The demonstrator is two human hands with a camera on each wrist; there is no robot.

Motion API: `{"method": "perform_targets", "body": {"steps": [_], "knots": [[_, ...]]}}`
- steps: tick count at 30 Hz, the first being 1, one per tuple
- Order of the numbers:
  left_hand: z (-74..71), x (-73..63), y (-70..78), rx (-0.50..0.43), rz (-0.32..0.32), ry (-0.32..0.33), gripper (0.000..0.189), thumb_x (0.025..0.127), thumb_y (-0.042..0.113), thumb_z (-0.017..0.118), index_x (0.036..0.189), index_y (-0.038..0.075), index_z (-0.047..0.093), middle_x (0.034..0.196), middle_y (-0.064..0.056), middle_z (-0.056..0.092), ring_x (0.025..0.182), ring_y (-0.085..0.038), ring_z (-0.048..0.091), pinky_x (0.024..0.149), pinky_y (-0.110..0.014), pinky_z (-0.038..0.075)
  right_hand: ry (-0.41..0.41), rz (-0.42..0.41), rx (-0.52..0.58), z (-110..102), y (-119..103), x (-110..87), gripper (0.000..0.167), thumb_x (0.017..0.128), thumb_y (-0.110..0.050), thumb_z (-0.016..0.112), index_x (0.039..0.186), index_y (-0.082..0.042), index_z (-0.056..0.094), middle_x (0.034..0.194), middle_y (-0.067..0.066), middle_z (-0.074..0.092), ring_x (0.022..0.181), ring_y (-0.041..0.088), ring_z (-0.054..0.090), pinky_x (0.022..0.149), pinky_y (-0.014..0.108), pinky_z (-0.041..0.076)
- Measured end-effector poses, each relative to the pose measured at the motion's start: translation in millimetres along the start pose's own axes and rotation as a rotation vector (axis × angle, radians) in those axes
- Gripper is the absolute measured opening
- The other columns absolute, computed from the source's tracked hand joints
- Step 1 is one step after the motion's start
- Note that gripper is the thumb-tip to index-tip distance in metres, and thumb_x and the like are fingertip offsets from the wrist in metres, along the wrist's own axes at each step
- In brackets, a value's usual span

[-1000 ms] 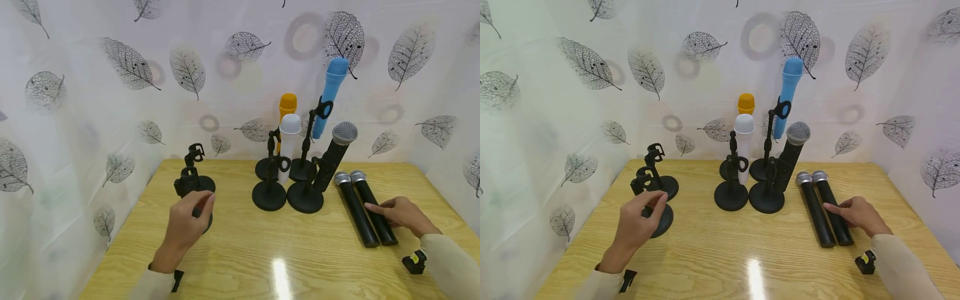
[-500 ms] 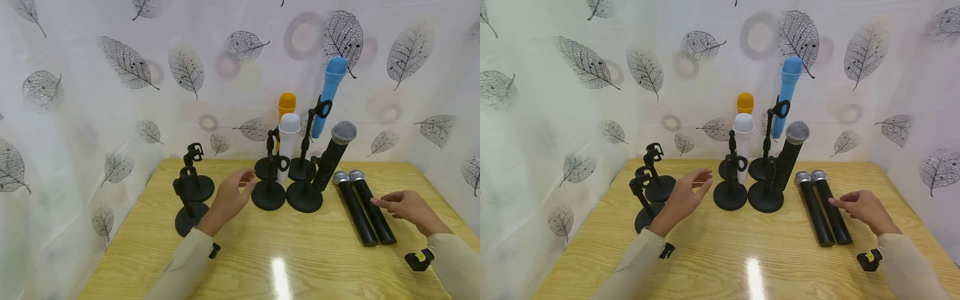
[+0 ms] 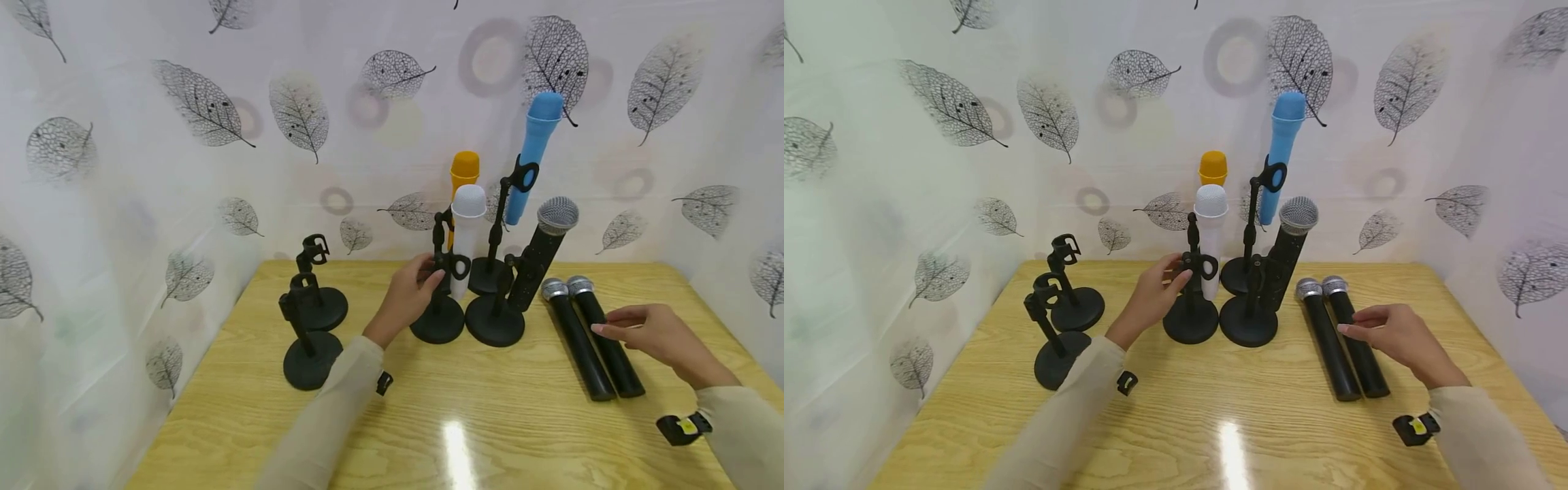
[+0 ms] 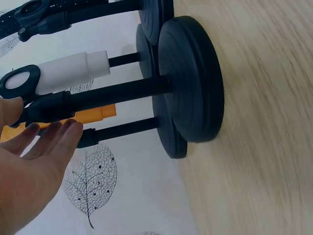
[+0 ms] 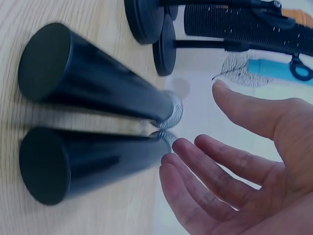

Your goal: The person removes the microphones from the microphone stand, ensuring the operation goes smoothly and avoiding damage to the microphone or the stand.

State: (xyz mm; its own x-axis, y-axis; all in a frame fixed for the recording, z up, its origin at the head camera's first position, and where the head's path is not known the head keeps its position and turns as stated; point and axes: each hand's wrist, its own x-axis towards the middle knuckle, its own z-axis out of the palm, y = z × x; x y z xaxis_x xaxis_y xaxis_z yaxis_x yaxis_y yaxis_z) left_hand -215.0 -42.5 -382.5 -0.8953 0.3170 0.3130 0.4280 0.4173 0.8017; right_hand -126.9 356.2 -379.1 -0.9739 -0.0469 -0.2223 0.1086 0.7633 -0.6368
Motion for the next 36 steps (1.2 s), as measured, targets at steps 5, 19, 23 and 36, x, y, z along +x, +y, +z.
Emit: {"method": "perform_targets", "body": {"steps": [5, 19, 23, 36], "knots": [[7.0, 4.2, -2.1, -0.002, 0.046, 0.023, 0.029, 0.104, 0.019, 0.060, 0.127, 0.002, 0.062, 0.119, -0.015, 0.069, 0.109, -0.023, 0.068, 0.091, -0.030, 0.056, 0.007, -0.026, -0.023, 9, -13, -3.2, 0.076, 0.096, -0.048, 0.068, 0.136, 0.015, 0.052, 0.125, 0.031, 0.063, 0.107, 0.044, 0.064, 0.081, 0.053, 0.056], [13.6, 5.5, -13.0, 0.065, 0.111, 0.051, 0.011, 0.103, 0.017, 0.062, 0.106, 0.006, 0.064, 0.105, -0.008, 0.071, 0.096, -0.018, 0.070, 0.081, -0.029, 0.056, 0.015, -0.154, -0.021, 42, -41, -6.2, 0.059, 0.094, -0.036, 0.075, 0.127, 0.011, 0.062, 0.113, 0.021, 0.071, 0.102, 0.036, 0.069, 0.083, 0.053, 0.056], [11.1, 2.0, -11.9, 0.080, 0.123, 0.026, 0.011, 0.103, 0.016, 0.062, 0.104, 0.005, 0.064, 0.099, -0.007, 0.071, 0.086, -0.016, 0.067, 0.074, -0.028, 0.054, 0.040, -0.208, -0.041, 48, -50, -7.0, 0.053, 0.094, -0.032, 0.076, 0.124, 0.010, 0.065, 0.111, 0.022, 0.071, 0.098, 0.035, 0.070, 0.081, 0.051, 0.057], [1.6, -21.5, -5.6, 0.093, 0.089, -0.049, 0.010, 0.103, 0.021, 0.062, 0.099, 0.012, 0.061, 0.096, -0.003, 0.070, 0.091, -0.014, 0.068, 0.076, -0.027, 0.055, 0.087, -0.325, 0.053, 56, -73, -1.2, 0.048, 0.095, -0.028, 0.075, 0.125, 0.007, 0.066, 0.118, 0.022, 0.069, 0.101, 0.032, 0.071, 0.076, 0.028, 0.060]]}}
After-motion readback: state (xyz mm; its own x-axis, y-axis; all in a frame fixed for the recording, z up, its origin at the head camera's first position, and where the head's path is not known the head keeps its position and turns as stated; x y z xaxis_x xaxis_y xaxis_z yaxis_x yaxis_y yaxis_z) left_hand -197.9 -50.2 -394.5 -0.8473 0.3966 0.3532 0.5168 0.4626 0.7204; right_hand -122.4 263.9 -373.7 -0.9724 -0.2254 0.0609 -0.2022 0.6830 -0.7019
